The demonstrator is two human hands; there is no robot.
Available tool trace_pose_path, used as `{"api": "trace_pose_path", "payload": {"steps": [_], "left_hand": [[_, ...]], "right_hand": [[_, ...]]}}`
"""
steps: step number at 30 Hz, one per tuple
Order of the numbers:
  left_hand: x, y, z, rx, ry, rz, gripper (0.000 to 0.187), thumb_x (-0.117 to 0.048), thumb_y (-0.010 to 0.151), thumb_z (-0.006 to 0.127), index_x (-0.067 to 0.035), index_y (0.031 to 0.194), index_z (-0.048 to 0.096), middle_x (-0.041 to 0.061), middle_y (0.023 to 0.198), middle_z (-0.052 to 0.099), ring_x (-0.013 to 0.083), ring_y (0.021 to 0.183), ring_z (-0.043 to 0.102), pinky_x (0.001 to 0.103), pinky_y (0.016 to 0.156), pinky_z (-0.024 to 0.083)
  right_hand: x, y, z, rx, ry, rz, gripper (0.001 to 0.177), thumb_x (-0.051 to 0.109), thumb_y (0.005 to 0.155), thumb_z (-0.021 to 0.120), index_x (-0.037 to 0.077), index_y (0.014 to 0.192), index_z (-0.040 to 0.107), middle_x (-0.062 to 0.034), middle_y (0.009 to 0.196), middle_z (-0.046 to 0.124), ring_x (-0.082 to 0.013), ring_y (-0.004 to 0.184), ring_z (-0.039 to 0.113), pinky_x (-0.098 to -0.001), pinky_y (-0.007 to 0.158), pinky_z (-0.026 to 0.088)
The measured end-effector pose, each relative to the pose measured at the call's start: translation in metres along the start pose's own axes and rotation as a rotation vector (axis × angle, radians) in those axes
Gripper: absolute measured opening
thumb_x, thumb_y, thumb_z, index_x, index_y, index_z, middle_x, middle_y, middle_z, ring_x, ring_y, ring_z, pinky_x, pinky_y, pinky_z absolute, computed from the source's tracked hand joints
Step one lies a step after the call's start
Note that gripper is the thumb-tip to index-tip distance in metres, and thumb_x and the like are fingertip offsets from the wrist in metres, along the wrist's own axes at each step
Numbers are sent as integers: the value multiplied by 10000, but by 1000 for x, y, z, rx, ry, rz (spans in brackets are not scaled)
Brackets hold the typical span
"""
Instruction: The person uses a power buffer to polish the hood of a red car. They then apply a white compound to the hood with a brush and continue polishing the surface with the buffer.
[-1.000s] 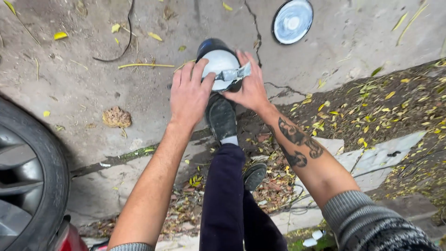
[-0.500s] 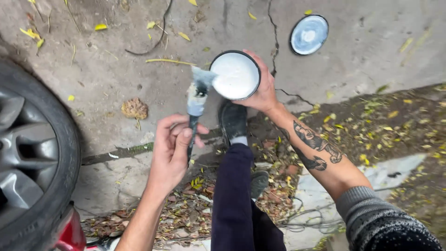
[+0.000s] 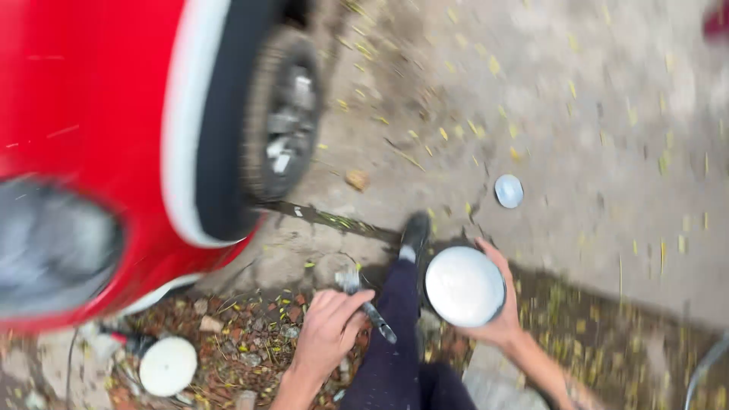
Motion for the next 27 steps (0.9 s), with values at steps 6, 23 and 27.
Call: {"api": "trace_pose_path", "payload": {"steps": [6, 23, 27], "left_hand": [[-45, -129, -135, -410, 71, -214, 268, -185, 833, 784, -125, 1093, 761, 98, 1057, 703, 207, 954, 672, 343, 801, 577], [-47, -310, -464, -950, -383, -106, 225, -168, 1128, 543, 22, 1247, 554, 155, 1239, 747, 144, 983, 638, 304, 885, 519], [-45, -287, -513, -815, -312, -39, 255, -183, 1093, 587, 8, 1260, 561, 114, 1168, 753, 197, 1075, 731, 322, 936, 592]], "right_hand": [[111, -59, 67, 99, -41, 142, 1326, 221, 431, 969, 72, 1524, 233, -155, 1439, 500, -292, 1295, 572, -454, 1075, 482], [370, 4, 417, 482, 130, -290, 1166, 254, 648, 953, 55, 1559, 254, -203, 1501, 495, -325, 1370, 581, -484, 1159, 503], [408, 39, 478, 483, -69, -639, 1230, 281, 564, 977, 52, 1527, 246, -232, 1498, 451, -380, 1398, 496, -519, 1195, 411]]}}
Point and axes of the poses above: each hand's wrist, its own y-axis towards the middle knuckle, its own z-axis out of the palm, x = y × z, the point moved 2 cm from there along y, towards the middle knuckle
